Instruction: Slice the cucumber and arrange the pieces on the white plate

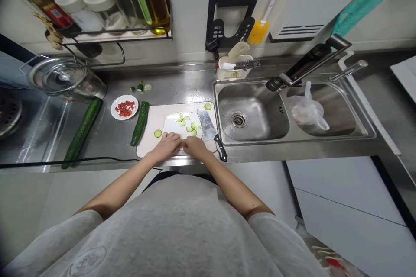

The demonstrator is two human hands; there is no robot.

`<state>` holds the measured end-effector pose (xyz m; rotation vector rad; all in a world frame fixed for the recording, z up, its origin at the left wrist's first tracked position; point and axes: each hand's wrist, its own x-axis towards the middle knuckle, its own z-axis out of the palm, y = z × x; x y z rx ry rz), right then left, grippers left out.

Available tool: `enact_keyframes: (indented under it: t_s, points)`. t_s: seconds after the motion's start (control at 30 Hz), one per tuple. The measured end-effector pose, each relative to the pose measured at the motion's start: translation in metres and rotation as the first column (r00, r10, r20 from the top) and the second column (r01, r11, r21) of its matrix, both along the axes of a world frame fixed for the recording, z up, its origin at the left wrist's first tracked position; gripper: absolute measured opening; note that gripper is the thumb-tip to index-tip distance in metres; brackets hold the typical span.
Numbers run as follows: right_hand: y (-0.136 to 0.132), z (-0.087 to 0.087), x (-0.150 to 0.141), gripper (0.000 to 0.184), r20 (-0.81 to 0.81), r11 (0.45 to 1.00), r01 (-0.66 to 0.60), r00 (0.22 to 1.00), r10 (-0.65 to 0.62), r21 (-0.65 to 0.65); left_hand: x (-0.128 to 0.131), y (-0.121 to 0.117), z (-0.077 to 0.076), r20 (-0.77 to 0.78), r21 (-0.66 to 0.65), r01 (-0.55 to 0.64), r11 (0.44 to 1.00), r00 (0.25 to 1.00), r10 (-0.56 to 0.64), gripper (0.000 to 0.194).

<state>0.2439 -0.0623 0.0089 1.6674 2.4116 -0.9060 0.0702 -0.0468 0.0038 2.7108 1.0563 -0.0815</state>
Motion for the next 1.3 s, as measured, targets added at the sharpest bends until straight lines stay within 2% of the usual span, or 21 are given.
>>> enact_keyframes:
  t_s: [0.23, 0.47, 0.67, 0.87, 1.3]
  points:
    - [-0.002, -0.003, -0.004, 0.02, 0.042, 1.0, -0.006, 0.999, 0.005, 0.006, 0.001, 0.0, -0.001, 0.022, -0.069, -0.073, 0.995, 0.997, 0.074, 0.025]
    - [-0.003, -0.004, -0.005, 0.026, 0.058, 0.999, -0.005, 0.998, 0.003, 0.037, -0.001, -0.005, 0.003, 0.056, -0.012, -0.121, 0.993, 0.991, 0.121, 0.019]
    - [-0.001, -0.002, -0.006, 0.026, 0.058, 1.0, 0.001, 0.998, -0.001, -0.006, -0.004, -0.014, -0.006, 0.117, 0.053, -0.133, 0.99, 0.985, 0.126, 0.013]
    - [0.0, 0.001, -0.006, 0.027, 0.082, 1.0, 0.008, 0.997, -0.007, -0.011, 0.0, -0.016, -0.014, 0.14, 0.11, -0.127, 0.986, 0.984, 0.111, 0.022]
    - [-0.001, -0.001, -0.006, 0.025, 0.086, 1.0, 0.012, 0.996, -0.011, -0.011, 0.0, -0.015, -0.008, 0.085, 0.038, -0.102, 0.994, 0.992, 0.098, 0.025]
